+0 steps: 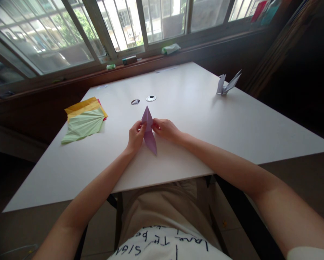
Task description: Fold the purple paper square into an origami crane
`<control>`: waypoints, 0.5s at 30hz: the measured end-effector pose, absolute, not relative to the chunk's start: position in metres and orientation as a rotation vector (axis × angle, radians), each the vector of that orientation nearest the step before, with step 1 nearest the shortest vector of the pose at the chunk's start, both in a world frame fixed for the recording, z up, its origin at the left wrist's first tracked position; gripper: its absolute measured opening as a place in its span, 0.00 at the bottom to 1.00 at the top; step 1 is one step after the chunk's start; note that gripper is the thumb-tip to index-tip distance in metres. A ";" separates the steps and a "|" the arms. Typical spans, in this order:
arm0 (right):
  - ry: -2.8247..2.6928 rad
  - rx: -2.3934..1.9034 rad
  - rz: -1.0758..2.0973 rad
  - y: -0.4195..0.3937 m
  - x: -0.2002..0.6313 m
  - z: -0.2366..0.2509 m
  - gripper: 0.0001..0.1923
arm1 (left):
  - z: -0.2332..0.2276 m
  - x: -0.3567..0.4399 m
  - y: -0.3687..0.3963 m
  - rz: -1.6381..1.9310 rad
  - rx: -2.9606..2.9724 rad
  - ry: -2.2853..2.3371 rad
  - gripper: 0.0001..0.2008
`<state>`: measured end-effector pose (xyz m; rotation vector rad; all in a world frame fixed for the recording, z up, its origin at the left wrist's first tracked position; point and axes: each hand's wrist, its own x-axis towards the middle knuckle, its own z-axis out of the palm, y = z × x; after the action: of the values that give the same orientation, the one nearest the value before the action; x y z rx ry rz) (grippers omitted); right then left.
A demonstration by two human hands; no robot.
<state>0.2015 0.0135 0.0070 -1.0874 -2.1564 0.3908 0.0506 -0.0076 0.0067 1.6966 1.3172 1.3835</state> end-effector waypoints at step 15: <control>-2.010 -0.938 0.297 0.007 0.201 0.014 0.08 | 0.005 0.051 -0.004 1.433 1.391 1.231 0.12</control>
<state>0.2009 0.0073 0.0144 -0.9382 -2.0105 0.2969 0.0508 -0.0041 0.0053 1.3908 1.2315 1.4326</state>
